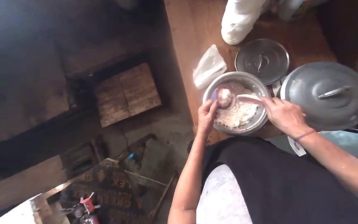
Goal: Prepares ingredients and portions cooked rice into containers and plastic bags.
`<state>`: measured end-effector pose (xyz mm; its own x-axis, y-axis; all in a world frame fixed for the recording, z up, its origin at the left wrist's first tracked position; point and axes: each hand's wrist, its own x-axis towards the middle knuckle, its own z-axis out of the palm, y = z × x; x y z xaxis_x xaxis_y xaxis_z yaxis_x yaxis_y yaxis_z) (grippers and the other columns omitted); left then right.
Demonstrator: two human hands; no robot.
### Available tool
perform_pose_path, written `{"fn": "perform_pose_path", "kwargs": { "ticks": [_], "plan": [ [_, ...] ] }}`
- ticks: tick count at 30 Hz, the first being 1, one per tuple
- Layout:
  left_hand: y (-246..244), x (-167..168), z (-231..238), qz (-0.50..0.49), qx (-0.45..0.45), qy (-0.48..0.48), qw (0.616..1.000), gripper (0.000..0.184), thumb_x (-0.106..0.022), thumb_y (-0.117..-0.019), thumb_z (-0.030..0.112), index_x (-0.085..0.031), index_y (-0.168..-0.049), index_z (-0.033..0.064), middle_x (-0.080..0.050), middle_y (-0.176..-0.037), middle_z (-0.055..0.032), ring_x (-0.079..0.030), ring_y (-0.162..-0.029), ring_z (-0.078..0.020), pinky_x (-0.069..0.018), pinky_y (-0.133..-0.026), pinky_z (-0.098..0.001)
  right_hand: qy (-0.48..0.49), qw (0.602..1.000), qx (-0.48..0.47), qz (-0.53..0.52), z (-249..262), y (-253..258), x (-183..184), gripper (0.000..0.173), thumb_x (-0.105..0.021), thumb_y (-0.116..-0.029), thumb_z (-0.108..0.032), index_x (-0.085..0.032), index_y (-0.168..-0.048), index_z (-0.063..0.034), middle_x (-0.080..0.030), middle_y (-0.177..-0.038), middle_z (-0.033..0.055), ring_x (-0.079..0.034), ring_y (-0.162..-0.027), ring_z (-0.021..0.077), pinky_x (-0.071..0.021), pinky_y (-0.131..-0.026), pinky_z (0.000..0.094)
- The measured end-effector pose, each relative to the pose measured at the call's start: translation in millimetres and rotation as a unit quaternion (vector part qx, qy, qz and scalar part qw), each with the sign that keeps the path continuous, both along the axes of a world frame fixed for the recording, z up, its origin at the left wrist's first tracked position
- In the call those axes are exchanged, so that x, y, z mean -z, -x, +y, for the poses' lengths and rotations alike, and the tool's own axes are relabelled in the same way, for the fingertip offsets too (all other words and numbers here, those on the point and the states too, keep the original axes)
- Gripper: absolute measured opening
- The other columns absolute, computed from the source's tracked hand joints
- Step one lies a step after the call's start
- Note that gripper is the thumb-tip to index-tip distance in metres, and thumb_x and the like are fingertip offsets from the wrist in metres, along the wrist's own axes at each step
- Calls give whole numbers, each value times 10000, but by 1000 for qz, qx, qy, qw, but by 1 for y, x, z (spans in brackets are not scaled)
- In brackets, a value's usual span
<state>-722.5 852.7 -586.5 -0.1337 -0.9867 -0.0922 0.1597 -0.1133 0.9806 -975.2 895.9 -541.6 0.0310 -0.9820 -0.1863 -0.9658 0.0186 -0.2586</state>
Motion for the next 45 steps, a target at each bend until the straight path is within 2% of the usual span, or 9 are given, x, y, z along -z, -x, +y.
{"fn": "perform_pose_path", "kwargs": {
  "ticks": [4,10,15,25,33,36,39,43,45],
  "plan": [
    [8,39,23,-146,-73,82,983,203,-567,-980,156,-595,-826,27,-559,-821,-18,-561,-759,-55,-501,-702,-223,-143,982,-61,109,-23,-18,10,478,-561,-959,100,-499,-1429,45,-599,-1188,359,-631,-1005,565,-532,-725,626],
    [37,78,33,-292,-220,231,902,355,-556,-998,281,-599,-759,23,-574,-728,-84,-607,-724,-171,-523,-695,-283,-208,960,-138,130,0,-26,-5,405,-515,-993,73,-498,-1397,77,-658,-1017,313,-684,-887,508,-549,-722,583],
    [41,75,37,-295,-242,212,900,397,-519,-1023,318,-586,-761,26,-555,-731,-75,-590,-713,-155,-516,-680,-266,-166,970,-146,104,16,-35,-7,337,-528,-978,77,-564,-1313,105,-672,-915,301,-696,-774,486,-548,-654,571],
    [38,74,36,-300,-224,223,900,413,-504,-1035,340,-594,-766,40,-558,-736,-72,-596,-734,-169,-524,-700,-280,-227,960,-152,57,17,-47,-12,223,-490,-1020,-9,-623,-1187,56,-683,-861,278,-700,-805,494,-540,-689,607],
    [36,74,33,-308,-208,230,899,413,-508,-1028,331,-590,-740,46,-559,-727,-76,-600,-734,-188,-522,-694,-295,-292,942,-152,-63,-7,-50,-4,325,-478,-1086,-207,-651,-1320,-63,-714,-916,248,-700,-890,476,-530,-786,638],
    [32,72,30,-267,-190,206,922,445,-498,-1031,348,-589,-723,41,-546,-708,-67,-582,-706,-166,-510,-674,-287,-336,926,-158,-63,-31,-38,14,327,-472,-1095,-242,-660,-1315,-89,-718,-997,247,-690,-984,465,-511,-860,645],
    [18,52,18,-155,-136,86,975,275,-578,-969,168,-591,-735,25,-546,-733,-21,-554,-702,-80,-489,-661,-240,-370,906,-161,-123,-56,0,18,301,-500,-1088,-201,-714,-1229,-44,-721,-1040,225,-684,-1007,403,-490,-932,616],
    [-11,21,-2,-40,-62,-16,997,238,-549,-946,76,-601,-715,103,-560,-640,88,-533,-585,6,-475,-575,-196,-300,927,-49,-221,-53,61,-26,251,-535,-1063,-131,-716,-1203,-28,-614,-716,65,-532,-583,129,-481,-592,349],
    [-10,11,-10,-10,-27,-59,998,261,-528,-943,81,-616,-700,121,-572,-615,95,-537,-557,7,-476,-548,-195,-189,949,18,-253,-45,63,-48,268,-566,-1042,-121,-702,-1257,-38,-602,-700,23,-516,-578,77,-466,-581,308]
  ]
}}
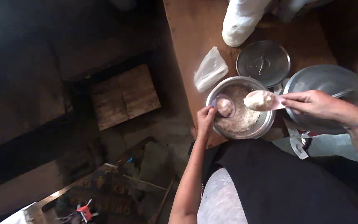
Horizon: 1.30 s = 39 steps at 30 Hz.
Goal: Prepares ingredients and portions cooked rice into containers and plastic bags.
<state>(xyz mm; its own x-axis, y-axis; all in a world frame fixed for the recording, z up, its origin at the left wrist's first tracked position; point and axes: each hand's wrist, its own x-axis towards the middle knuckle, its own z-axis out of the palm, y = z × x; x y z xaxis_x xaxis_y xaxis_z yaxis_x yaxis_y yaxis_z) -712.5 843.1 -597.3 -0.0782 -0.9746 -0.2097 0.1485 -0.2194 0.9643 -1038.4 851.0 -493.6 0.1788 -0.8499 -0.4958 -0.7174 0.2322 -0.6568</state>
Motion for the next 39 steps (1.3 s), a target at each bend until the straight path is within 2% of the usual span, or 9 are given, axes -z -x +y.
{"fn": "perform_pose_path", "kwargs": {
  "ticks": [3,5,8,15,21,24,26,33,39],
  "plan": [
    [24,-16,-8,62,38,-87,994,322,-463,-1000,84,-630,-724,89,-590,-614,53,-542,-532,-18,-476,-518,-202,202,978,35,32,23,-34,-10,337,-556,-1044,-168,-673,-1356,-115,-748,-1044,120,-712,-908,226,-571,-825,469],
    [40,-29,-12,139,35,-155,977,370,-400,-1039,131,-607,-735,97,-567,-575,35,-516,-475,-32,-447,-464,-192,379,921,13,88,39,-54,11,329,-533,-1030,-112,-715,-1302,-86,-711,-929,237,-700,-783,394,-553,-669,548],
    [50,-56,-15,196,19,-212,957,441,-343,-1045,137,-530,-645,140,-486,-507,52,-436,-422,-21,-366,-430,-172,473,869,41,138,58,-68,40,327,-530,-1023,-39,-718,-1288,-73,-679,-909,258,-685,-787,391,-562,-664,453],
    [43,-53,-15,118,84,-3,989,352,-485,-907,62,-559,-582,174,-516,-545,113,-456,-499,29,-392,-504,-172,453,884,26,111,62,-66,36,346,-490,-1038,-69,-682,-1321,-15,-677,-863,241,-669,-671,365,-541,-571,442],
    [29,-29,-26,46,113,119,985,317,-536,-896,66,-560,-590,145,-525,-577,118,-490,-554,36,-424,-551,-176,295,941,111,120,34,-57,-1,364,-446,-1075,-217,-694,-1190,24,-677,-791,254,-661,-664,445,-489,-595,627],
    [20,-19,-25,51,77,120,988,323,-544,-892,70,-570,-581,155,-534,-579,127,-503,-565,36,-432,-561,-180,65,972,221,-53,31,-51,-13,303,-450,-1093,-287,-631,-981,-71,-453,-636,-63,-376,-486,6,-348,-468,198],
    [21,-21,-22,52,64,124,989,325,-545,-880,49,-556,-571,151,-527,-581,124,-505,-572,35,-434,-567,-181,-90,959,231,-137,32,-62,-14,298,-452,-1101,-280,-607,-934,-88,-439,-631,-95,-335,-460,-30,-305,-439,153],
    [39,-38,-12,-8,24,48,999,338,-560,-885,21,-558,-562,120,-527,-548,86,-490,-526,2,-433,-537,-214,-45,997,53,31,32,-71,33,511,-424,-1101,-399,-632,-932,37,-580,-781,182,-586,-762,337,-448,-715,578],
    [26,-18,-8,-72,38,37,996,306,-574,-897,56,-584,-595,106,-530,-559,96,-499,-540,19,-442,-554,-210,215,933,-21,287,25,-56,-11,443,-505,-1070,-341,-613,-835,19,-572,-603,249,-641,-622,511,-441,-504,610]
  ]
}}
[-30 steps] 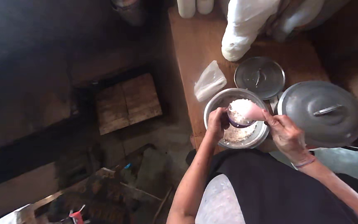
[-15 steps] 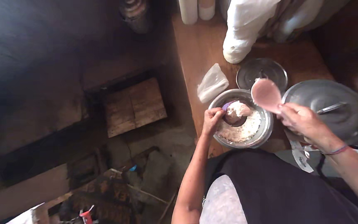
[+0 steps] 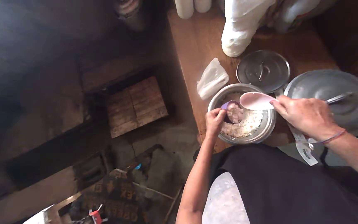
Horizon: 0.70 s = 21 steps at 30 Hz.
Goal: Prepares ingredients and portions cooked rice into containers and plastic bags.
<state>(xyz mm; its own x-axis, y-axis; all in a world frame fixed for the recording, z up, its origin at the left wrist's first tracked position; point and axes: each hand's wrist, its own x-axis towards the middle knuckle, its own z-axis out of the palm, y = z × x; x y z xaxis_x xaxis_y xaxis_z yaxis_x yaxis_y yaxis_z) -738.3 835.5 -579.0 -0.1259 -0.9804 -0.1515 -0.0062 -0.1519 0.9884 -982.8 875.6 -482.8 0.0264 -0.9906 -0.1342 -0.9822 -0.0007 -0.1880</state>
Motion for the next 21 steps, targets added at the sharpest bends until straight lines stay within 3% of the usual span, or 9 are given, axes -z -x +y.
{"fn": "perform_pose_path", "kwargs": {
  "ticks": [3,6,10,14,16,21],
  "plan": [
    [3,6,2,21,-17,3,1000,306,-573,-914,73,-593,-610,105,-543,-575,88,-508,-551,9,-448,-559,-215,-36,998,0,-46,-4,-15,4,406,-523,-1068,-307,-625,-859,25,-595,-639,247,-651,-655,496,-453,-540,612],
    [-5,17,3,49,-85,20,995,319,-563,-938,104,-601,-621,122,-567,-581,90,-521,-540,8,-458,-535,-206,-95,994,52,-9,-22,-20,33,322,-464,-1092,-200,-604,-1088,90,-651,-900,342,-660,-822,566,-485,-653,674],
    [-26,42,8,72,-110,16,991,329,-557,-953,144,-624,-631,145,-567,-572,96,-497,-509,10,-428,-499,-193,-161,986,14,40,-34,-45,67,223,-542,-993,28,-568,-1195,116,-638,-1050,343,-662,-910,542,-520,-704,636],
    [-21,53,17,113,-168,2,979,341,-549,-951,174,-614,-617,162,-586,-567,84,-544,-514,-8,-467,-503,-207,-207,975,-60,54,-15,-68,84,290,-515,-989,84,-523,-1276,122,-623,-1095,342,-665,-937,531,-546,-750,603],
    [-19,57,19,127,-185,4,974,343,-549,-950,183,-606,-612,167,-574,-567,82,-540,-520,-10,-467,-511,-209,-194,975,-91,51,2,-65,82,259,-503,-989,89,-544,-1240,136,-654,-1013,333,-688,-877,517,-550,-717,597],
    [-16,59,14,131,-183,10,974,362,-507,-959,152,-564,-602,168,-529,-529,84,-498,-472,-7,-435,-471,-199,-277,953,-122,13,28,-66,65,245,-472,-1010,20,-591,-1206,106,-676,-960,339,-685,-897,548,-535,-728,644]
  ]
}}
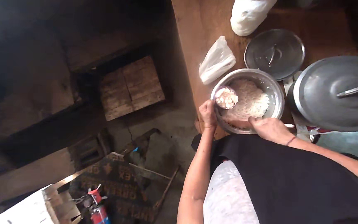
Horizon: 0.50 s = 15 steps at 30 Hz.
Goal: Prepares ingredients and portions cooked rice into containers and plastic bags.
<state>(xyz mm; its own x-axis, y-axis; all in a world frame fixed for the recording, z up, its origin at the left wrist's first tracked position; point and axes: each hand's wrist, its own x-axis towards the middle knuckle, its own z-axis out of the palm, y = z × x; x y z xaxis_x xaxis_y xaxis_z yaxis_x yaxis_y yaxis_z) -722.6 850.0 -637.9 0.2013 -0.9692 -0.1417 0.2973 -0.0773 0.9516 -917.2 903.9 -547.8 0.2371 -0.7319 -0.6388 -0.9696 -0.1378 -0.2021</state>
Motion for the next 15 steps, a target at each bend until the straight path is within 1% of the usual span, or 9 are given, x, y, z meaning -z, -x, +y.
{"fn": "perform_pose_path", "kwargs": {
  "ticks": [2,3,4,6,9,10,12,13,15],
  "plan": [
    [2,-3,-2,5,1,-3,1000,361,-493,-960,132,-587,-614,167,-552,-545,88,-518,-486,-5,-455,-484,-200,-30,1000,-4,6,-9,0,-3,239,-480,-1022,1,-600,-1212,82,-678,-975,326,-680,-925,539,-531,-756,640],
    [2,-4,-2,7,5,-5,1000,362,-490,-962,130,-593,-616,167,-556,-548,88,-522,-488,-4,-459,-485,-198,-25,1000,1,5,-16,1,-3,228,-493,-1026,-12,-611,-1205,66,-678,-974,316,-679,-922,532,-531,-752,636],
    [1,-6,-3,10,12,-9,1000,364,-490,-963,137,-583,-612,169,-549,-544,87,-514,-481,-3,-452,-478,-197,-4,1000,9,4,-23,1,1,215,-509,-1027,-16,-619,-1198,50,-680,-972,304,-682,-906,522,-536,-732,626],
    [-2,-9,-2,9,27,-14,999,373,-506,-967,167,-562,-598,176,-533,-529,82,-497,-460,-3,-433,-453,-189,28,1000,11,7,-39,-5,13,224,-517,-1020,4,-603,-1225,37,-675,-1006,294,-685,-885,508,-536,-704,612],
    [-2,-9,0,-8,40,-6,999,378,-531,-986,210,-562,-611,176,-529,-543,75,-494,-468,-7,-431,-459,-185,54,998,-42,-16,-50,-6,34,194,-536,-1007,4,-633,-1174,17,-685,-936,257,-699,-836,472,-551,-681,594],
    [-2,-9,0,-14,37,-3,999,380,-534,-984,207,-558,-607,172,-524,-538,73,-488,-462,-8,-425,-453,-184,50,996,-66,-27,-49,-5,34,184,-530,-1012,2,-640,-1159,14,-689,-903,250,-702,-822,468,-551,-681,590],
    [-2,-8,0,-23,34,-2,999,376,-528,-987,198,-569,-614,163,-536,-541,66,-495,-459,-13,-435,-453,-186,14,995,-88,-35,-44,0,28,196,-489,-1037,-16,-636,-1164,11,-693,-904,244,-703,-855,467,-551,-728,590],
    [0,-7,-1,-26,31,-2,999,376,-523,-987,196,-575,-617,160,-541,-542,64,-500,-460,-14,-439,-456,-187,11,994,-97,-40,-40,4,27,200,-477,-1045,-28,-637,-1159,14,-692,-897,240,-703,-847,461,-551,-729,585],
    [1,-6,-3,-31,32,-6,999,374,-518,-989,206,-582,-623,159,-553,-553,63,-514,-476,-16,-449,-471,-194,33,991,-119,-57,-35,10,26,183,-489,-1045,-40,-641,-1125,22,-691,-865,234,-707,-798,453,-555,-697,573]
  ]
}}
